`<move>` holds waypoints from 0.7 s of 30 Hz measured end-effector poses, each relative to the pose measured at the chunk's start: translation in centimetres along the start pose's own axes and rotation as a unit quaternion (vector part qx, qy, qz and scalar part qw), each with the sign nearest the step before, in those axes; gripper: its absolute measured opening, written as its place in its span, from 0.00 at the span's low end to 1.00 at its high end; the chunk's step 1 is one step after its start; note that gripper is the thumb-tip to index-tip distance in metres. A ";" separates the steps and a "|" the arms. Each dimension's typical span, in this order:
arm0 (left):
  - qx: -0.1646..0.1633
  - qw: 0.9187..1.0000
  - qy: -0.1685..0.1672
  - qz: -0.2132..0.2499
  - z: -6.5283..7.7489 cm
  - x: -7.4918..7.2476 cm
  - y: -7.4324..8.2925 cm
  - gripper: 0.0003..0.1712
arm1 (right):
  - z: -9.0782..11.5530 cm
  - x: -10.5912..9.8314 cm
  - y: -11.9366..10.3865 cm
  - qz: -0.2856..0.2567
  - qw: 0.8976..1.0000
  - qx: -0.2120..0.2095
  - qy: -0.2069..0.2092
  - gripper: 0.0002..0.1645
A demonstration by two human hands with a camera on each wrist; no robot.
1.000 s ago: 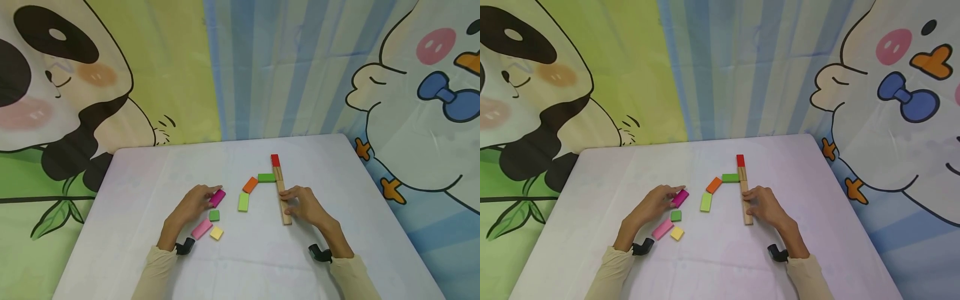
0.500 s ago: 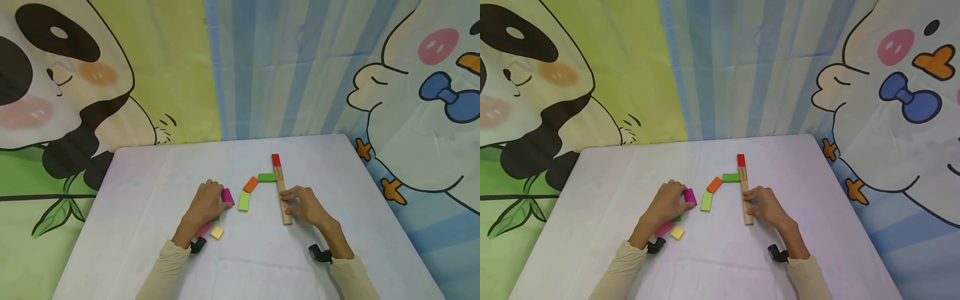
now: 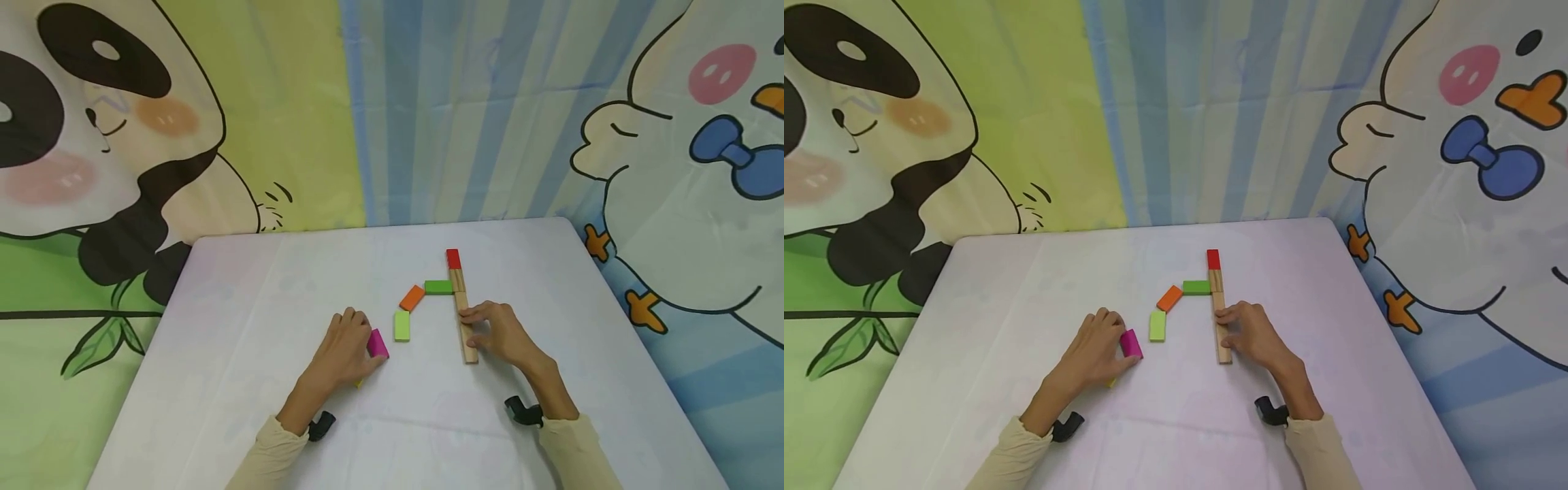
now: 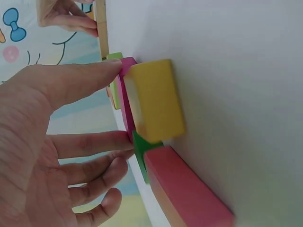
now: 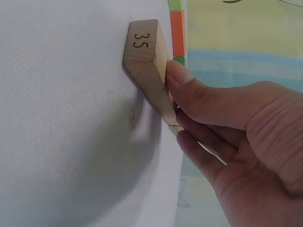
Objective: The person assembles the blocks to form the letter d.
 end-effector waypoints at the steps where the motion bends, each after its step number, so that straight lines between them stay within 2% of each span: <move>1: -0.001 1.000 0.002 0.003 0.4 -0.1 -0.1 0.33 | 0.0 -0.1 0.0 0.002 1.000 -0.003 0.001 0.29; 5: -0.012 0.999 0.004 0.036 2.2 -0.5 -1.3 0.30 | -0.1 -0.1 0.0 0.003 1.000 -0.005 0.000 0.30; 8: -0.028 0.997 0.003 0.073 3.5 -0.8 -2.7 0.27 | -0.1 -0.2 0.0 0.000 1.000 -0.007 0.001 0.30; 11: -0.044 0.995 0.012 0.087 4.5 -1.4 -4.0 0.26 | -0.2 -0.2 0.0 -0.001 1.000 -0.009 0.003 0.30; 14: -0.049 0.996 0.025 0.068 5.2 -1.9 -4.9 0.26 | -0.2 -0.1 0.1 -0.002 1.000 -0.007 0.003 0.30; 16: -0.044 0.998 0.033 0.040 5.5 -2.1 -4.9 0.27 | -0.1 -0.1 0.1 -0.001 1.000 -0.008 0.002 0.30; 21: -0.031 0.999 0.037 -0.010 5.3 -1.7 -3.1 0.30 | -0.1 0.0 0.1 0.000 1.000 -0.008 0.002 0.30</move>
Point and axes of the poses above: each hand's wrist, its own z-axis away from the middle knuckle, its own x-axis out of the palm, y = z × x, the point moved 10 cm from there along -z, towards the middle knuckle, and after that the axes turned 2 degrees about y, right-handed, at the moved point
